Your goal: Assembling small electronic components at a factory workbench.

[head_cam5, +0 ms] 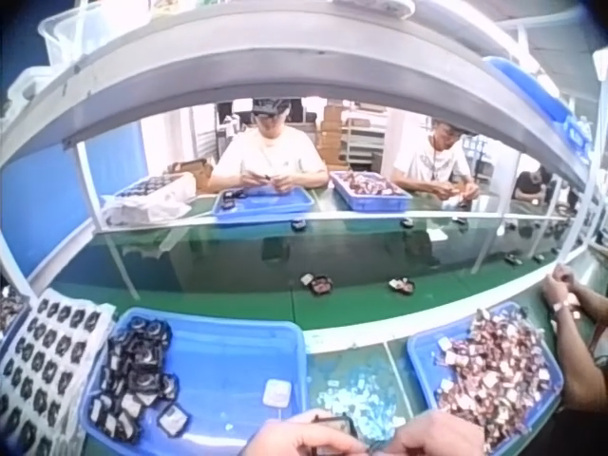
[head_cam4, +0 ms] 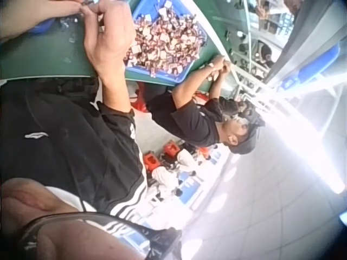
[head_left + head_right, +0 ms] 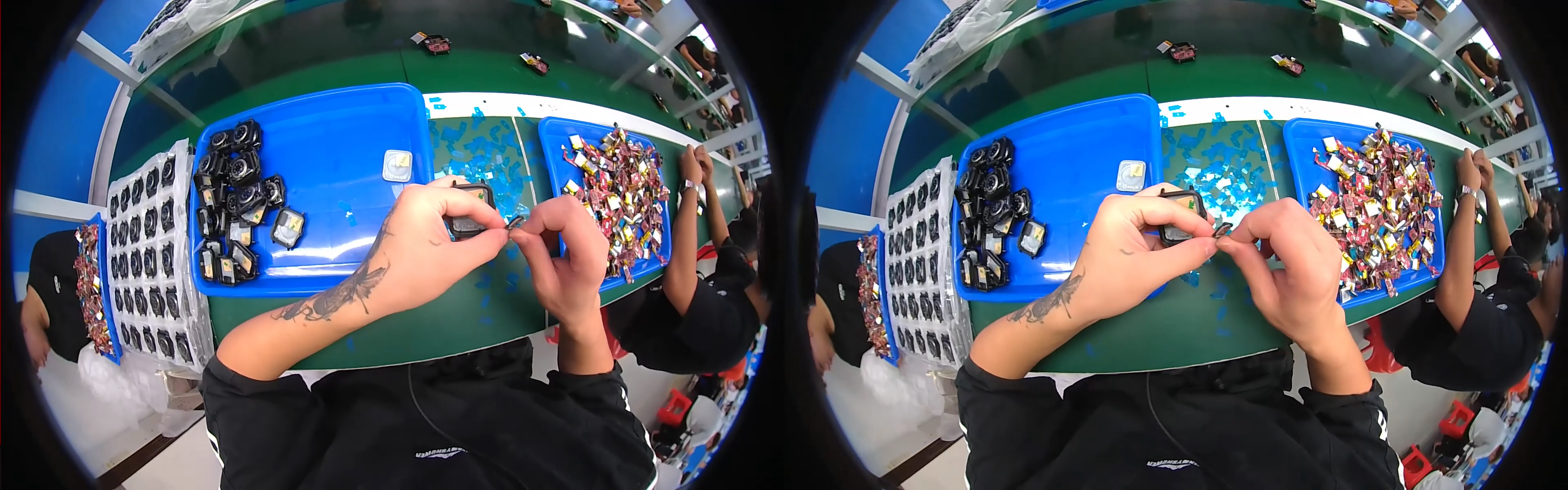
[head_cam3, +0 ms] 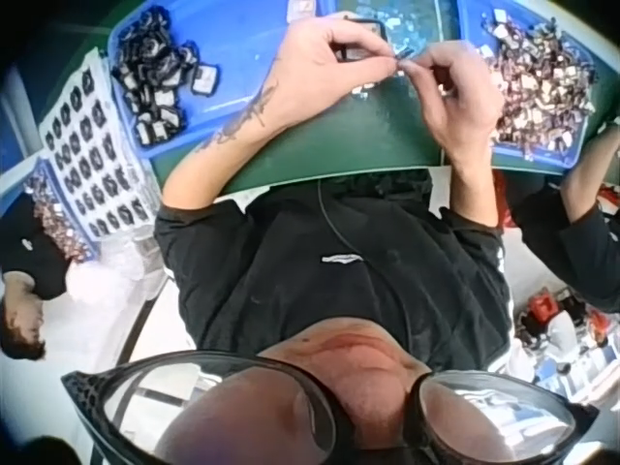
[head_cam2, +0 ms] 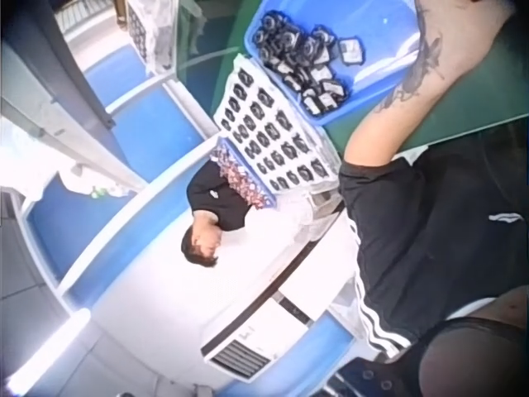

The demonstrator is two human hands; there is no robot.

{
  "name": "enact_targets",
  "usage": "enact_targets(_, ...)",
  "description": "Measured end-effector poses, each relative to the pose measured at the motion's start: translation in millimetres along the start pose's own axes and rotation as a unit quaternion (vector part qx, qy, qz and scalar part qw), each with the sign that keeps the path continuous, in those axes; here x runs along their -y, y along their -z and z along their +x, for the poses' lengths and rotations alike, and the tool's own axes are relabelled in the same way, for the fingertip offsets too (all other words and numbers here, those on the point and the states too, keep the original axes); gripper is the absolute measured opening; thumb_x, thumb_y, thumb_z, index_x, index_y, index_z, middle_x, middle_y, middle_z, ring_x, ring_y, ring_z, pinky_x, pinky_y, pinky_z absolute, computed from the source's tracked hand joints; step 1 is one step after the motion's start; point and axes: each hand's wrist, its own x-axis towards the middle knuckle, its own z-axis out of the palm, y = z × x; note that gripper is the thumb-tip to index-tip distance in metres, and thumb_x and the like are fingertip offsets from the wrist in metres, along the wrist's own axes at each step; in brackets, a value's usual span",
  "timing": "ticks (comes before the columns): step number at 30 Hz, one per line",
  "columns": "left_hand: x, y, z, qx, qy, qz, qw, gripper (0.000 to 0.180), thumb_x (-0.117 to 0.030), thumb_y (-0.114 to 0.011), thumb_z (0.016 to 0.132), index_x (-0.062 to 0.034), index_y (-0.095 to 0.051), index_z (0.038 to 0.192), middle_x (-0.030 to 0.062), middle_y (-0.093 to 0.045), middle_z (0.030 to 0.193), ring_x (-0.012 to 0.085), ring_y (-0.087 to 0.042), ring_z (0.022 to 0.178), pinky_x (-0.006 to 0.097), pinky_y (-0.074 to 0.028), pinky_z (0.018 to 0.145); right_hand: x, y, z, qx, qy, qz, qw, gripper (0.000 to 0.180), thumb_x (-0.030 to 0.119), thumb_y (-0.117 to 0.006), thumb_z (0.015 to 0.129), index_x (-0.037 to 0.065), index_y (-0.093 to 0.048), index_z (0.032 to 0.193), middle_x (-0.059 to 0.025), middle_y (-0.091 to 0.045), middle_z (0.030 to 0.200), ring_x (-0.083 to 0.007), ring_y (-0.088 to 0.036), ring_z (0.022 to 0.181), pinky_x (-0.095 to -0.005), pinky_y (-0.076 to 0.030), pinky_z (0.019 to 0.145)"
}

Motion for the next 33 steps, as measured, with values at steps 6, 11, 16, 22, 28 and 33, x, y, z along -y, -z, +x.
enact_targets(6, -2.1, -1.5, -0.7, 0.001, 0.053, -0.034, 0.998, 0.015, -0.001, -0.071, 0.083, 0.0073, -0.07, 0.095, 0.0076, -0.063, 0.1, 0.0111, -0.06, 0.088, 0.022, -0.049, 0.069, 5.5, 0.0, -0.4, 0.018, 0.01, 0.069, 0.997, 0.019, -0.005, -0.076, 0.073, 0.002, -0.06, 0.082, -0.0079, -0.06, 0.078, -0.0152, -0.055, 0.063, -0.0255, -0.043, 0.052)
enact_targets(11, -9.5, -5.9, -3.0, 0.01, 0.054, 0.023, 0.998, 0.013, -0.002, -0.071, 0.082, 0.0033, -0.071, 0.093, 0.006, -0.062, 0.099, 0.0074, -0.06, 0.079, 0.02, -0.045, 0.059, -2.9, 1.3, -7.6, -0.028, -0.068, 0.148, 0.986, 0.017, -0.005, -0.074, 0.076, 0.001, -0.06, 0.085, -0.0063, -0.061, 0.08, -0.0112, -0.055, 0.065, -0.0223, -0.043, 0.055)
enact_targets(16, -9.3, -10.2, -8.2, -0.019, -0.039, 0.117, 0.992, 0.01, -0.005, -0.072, 0.082, -0.0013, -0.071, 0.091, 0.0045, -0.061, 0.095, 0.0036, -0.056, 0.069, 0.019, -0.044, 0.056, 2.5, 0.1, -5.3, -0.008, -0.131, 0.192, 0.973, 0.016, -0.005, -0.072, 0.079, 0.0, -0.059, 0.088, -0.0064, -0.063, 0.084, -0.0079, -0.058, 0.072, -0.0205, -0.048, 0.061)
enact_targets(22, -6.4, -9.3, -8.8, -0.017, -0.11, 0.206, 0.972, 0.01, -0.003, -0.073, 0.08, -0.0009, -0.071, 0.089, 0.0027, -0.061, 0.093, 0.0024, -0.054, 0.067, 0.019, -0.044, 0.056, 11.4, 1.2, -2.4, -0.008, -0.282, 0.352, 0.892, 0.018, -0.004, -0.07, 0.083, 0.0, -0.056, 0.094, -0.0056, -0.063, 0.086, -0.007, -0.062, 0.075, -0.0189, -0.049, 0.065)
enact_targets(28, -11.0, -5.9, -5.1, 0.021, -0.002, 0.103, 0.994, 0.011, -0.003, -0.073, 0.079, 0.0005, -0.071, 0.088, 0.0038, -0.062, 0.091, 0.0063, -0.057, 0.077, 0.019, -0.044, 0.058, 2.0, 9.9, -10.0, 0.028, -0.306, 0.459, 0.834, 0.017, -0.006, -0.068, 0.083, -0.001, -0.058, 0.096, -0.0038, -0.063, 0.086, -0.0063, -0.061, 0.074, -0.0184, -0.051, 0.066)
enact_targets(33, -10.3, -6.8, -5.3, 0.026, 0.014, 0.088, 0.996, 0.011, -0.003, -0.073, 0.078, 0.0007, -0.071, 0.088, 0.0037, -0.062, 0.091, 0.0063, -0.057, 0.077, 0.02, -0.043, 0.058, 10.4, 7.7, -7.1, 0.012, -0.308, 0.397, 0.865, 0.023, -0.007, -0.067, 0.083, -0.002, -0.058, 0.103, -0.0038, -0.062, 0.086, -0.0053, -0.06, 0.076, -0.0184, -0.052, 0.063)
